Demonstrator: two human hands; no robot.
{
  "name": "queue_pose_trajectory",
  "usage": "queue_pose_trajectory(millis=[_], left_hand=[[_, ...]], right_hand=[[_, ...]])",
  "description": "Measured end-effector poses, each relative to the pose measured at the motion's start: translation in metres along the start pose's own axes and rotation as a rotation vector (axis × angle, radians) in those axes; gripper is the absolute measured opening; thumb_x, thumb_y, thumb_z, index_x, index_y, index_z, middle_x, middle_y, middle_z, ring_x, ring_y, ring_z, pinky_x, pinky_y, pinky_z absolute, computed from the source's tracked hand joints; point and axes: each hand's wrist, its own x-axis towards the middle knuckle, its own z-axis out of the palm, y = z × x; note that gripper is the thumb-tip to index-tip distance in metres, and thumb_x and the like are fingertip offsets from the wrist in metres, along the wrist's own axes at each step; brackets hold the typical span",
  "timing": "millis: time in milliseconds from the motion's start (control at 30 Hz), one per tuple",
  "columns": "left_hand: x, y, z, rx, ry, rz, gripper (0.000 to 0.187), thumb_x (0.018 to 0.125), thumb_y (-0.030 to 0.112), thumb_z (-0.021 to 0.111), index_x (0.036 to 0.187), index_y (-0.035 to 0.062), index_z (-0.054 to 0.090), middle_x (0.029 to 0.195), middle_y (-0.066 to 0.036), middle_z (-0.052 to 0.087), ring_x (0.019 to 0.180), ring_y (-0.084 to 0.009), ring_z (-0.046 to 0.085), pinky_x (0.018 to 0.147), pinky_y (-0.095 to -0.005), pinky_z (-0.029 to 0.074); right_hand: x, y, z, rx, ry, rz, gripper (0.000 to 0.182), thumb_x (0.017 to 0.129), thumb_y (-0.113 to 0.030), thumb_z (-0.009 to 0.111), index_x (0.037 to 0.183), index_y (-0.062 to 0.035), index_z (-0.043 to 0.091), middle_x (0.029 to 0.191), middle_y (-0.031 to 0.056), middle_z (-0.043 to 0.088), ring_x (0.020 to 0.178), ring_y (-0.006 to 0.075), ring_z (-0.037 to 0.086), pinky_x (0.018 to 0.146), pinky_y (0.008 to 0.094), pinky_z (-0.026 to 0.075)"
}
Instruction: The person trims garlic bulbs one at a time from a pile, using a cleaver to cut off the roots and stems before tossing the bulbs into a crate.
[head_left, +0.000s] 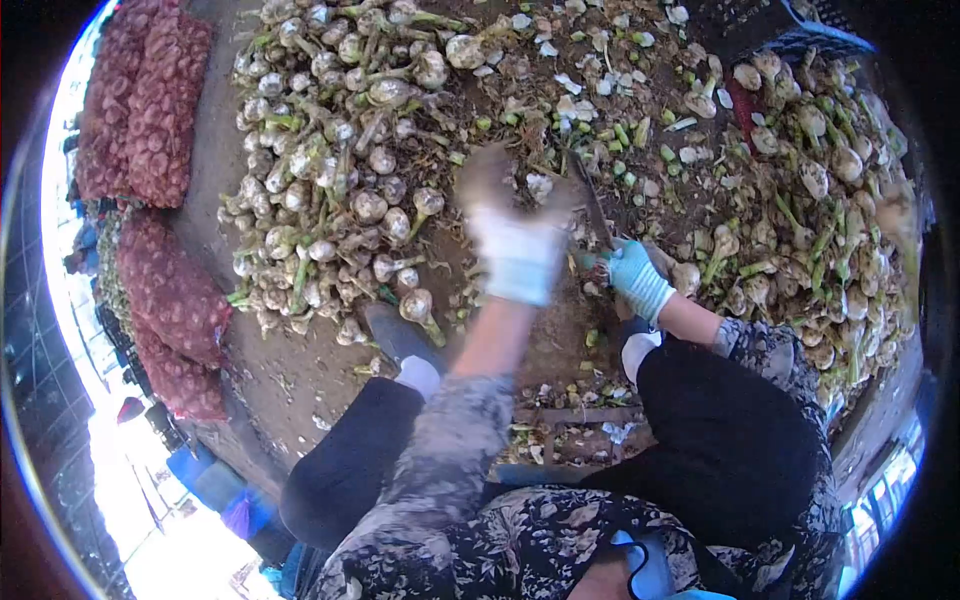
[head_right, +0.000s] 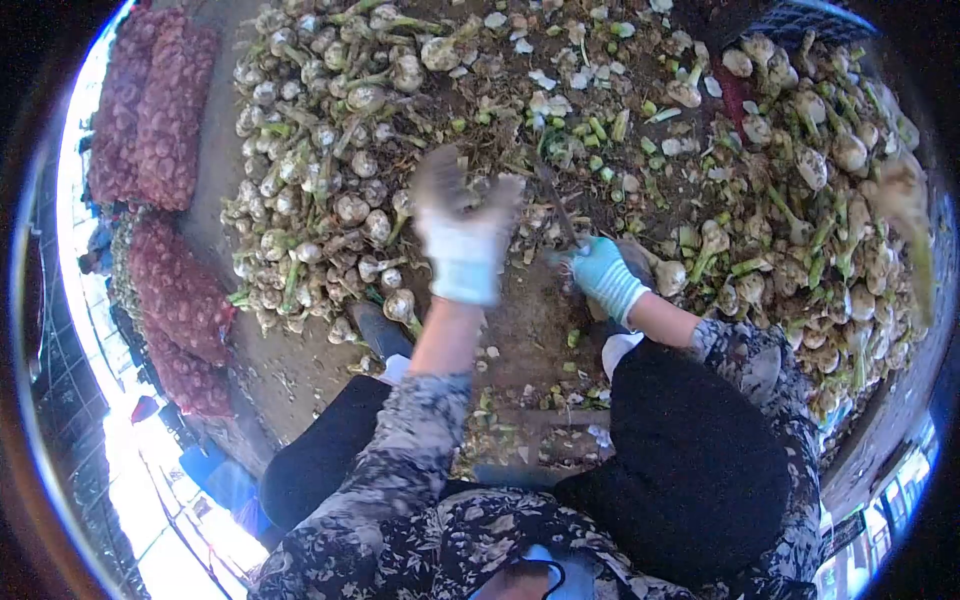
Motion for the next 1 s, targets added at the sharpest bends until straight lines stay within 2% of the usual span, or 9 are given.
queue_pose_trajectory(millis=[67,233,367,467,533,567,667,700,1000], left_hand=[[0.035,-0.084,-0.029,0.194,0.212,-0.389,0.065,0.060,0.016,0.073,0.114,-0.0033,0.044,0.114,-0.017,0.044,0.106,-0.0309,0.045,0.085,-0.0388,0.045],[0.063,-0.138,-0.050,1.105,-0.059,-0.567,0.065,0.055,0.032,0.075,0.107,0.0013,0.051,0.113,-0.017,0.045,0.104,-0.0308,0.047,0.086,-0.0379,0.043],[0.054,-0.159,-0.023,-1.000,0.170,-0.883,0.058,0.056,0.036,0.074,0.096,0.0010,0.054,0.106,-0.016,0.050,0.093,-0.0237,0.055,0.080,-0.0322,0.046],[0.014,-0.078,-0.038,0.176,-0.439,0.053,0.039,0.075,0.019,0.063,0.106,0.0028,0.047,0.097,-0.013,0.054,0.091,-0.0188,0.055,0.076,-0.0281,0.047],[0.003,-0.085,-0.034,-1.340,-0.484,-0.747,0.033,0.081,0.008,0.055,0.111,0.0061,0.043,0.101,-0.011,0.053,0.092,-0.0189,0.055,0.078,-0.0332,0.049],[-0.008,-0.083,-0.028,-0.859,-0.475,-0.356,0.048,0.077,0.007,0.061,0.118,0.0069,0.035,0.113,-0.011,0.048,0.100,-0.0195,0.052,0.083,-0.0365,0.048],[-0.010,-0.094,-0.029,-1.029,-0.506,-0.502,0.049,0.078,0.005,0.060,0.119,0.0073,0.034,0.113,-0.011,0.048,0.101,-0.0216,0.052,0.085,-0.0365,0.047],[-0.016,-0.082,-0.034,-0.639,-0.559,-0.220,0.044,0.081,0.011,0.056,0.119,0.0083,0.034,0.112,-0.011,0.049,0.102,-0.0236,0.051,0.086,-0.0386,0.046],[-0.029,-0.077,-0.031,-1.117,-0.403,-0.696,0.040,0.071,0.013,0.062,0.105,0.0037,0.043,0.095,-0.008,0.056,0.086,-0.0194,0.056,0.078,-0.0336,0.048]], right_hand=[[-0.008,-0.027,0.001,0.032,0.059,0.134,0.025,0.080,-0.017,0.060,0.092,0.0038,0.055,0.067,0.0007,0.054,0.054,0.0088,0.046,0.049,0.0241,0.039],[-0.005,-0.032,0.001,0.120,-0.007,0.143,0.031,0.073,-0.022,0.070,0.086,0.0017,0.055,0.063,-0.0027,0.050,0.055,0.0075,0.042,0.048,0.0230,0.036],[-0.003,-0.063,-0.023,-0.121,-0.010,-0.182,0.032,0.068,-0.024,0.072,0.075,-0.0001,0.052,0.055,0.0003,0.048,0.051,0.0093,0.043,0.049,0.0263,0.039],[-0.030,-0.111,-0.029,-0.533,-0.095,-0.464,0.030,0.065,-0.031,0.069,0.078,-0.0065,0.059,0.060,0.0126,0.059,0.059,0.0275,0.060,0.055,0.0336,0.048],[-0.033,-0.118,-0.023,-0.744,-0.095,-0.616,0.029,0.066,-0.032,0.065,0.083,-0.0085,0.060,0.065,0.0138,0.060,0.063,0.0327,0.059,0.059,0.0366,0.049],[-0.032,-0.122,-0.021,-0.819,-0.108,-0.581,0.029,0.067,-0.031,0.064,0.084,-0.0088,0.060,0.067,0.0138,0.061,0.064,0.0322,0.059,0.060,0.0373,0.049],[-0.032,-0.132,-0.019,-0.959,-0.156,-0.473,0.028,0.067,-0.031,0.062,0.086,-0.0096,0.061,0.071,0.0136,0.061,0.068,0.0312,0.060,0.063,0.0390,0.049],[-0.034,-0.133,-0.019,-0.960,-0.176,-0.438,0.028,0.067,-0.030,0.062,0.087,-0.0099,0.061,0.072,0.0136,0.062,0.069,0.0312,0.060,0.065,0.0394,0.049],[-0.034,-0.114,-0.028,-0.934,-0.148,-0.362,0.028,0.062,-0.023,0.062,0.085,-0.0075,0.061,0.074,0.0146,0.061,0.071,0.0314,0.060,0.065,0.0383,0.048]])
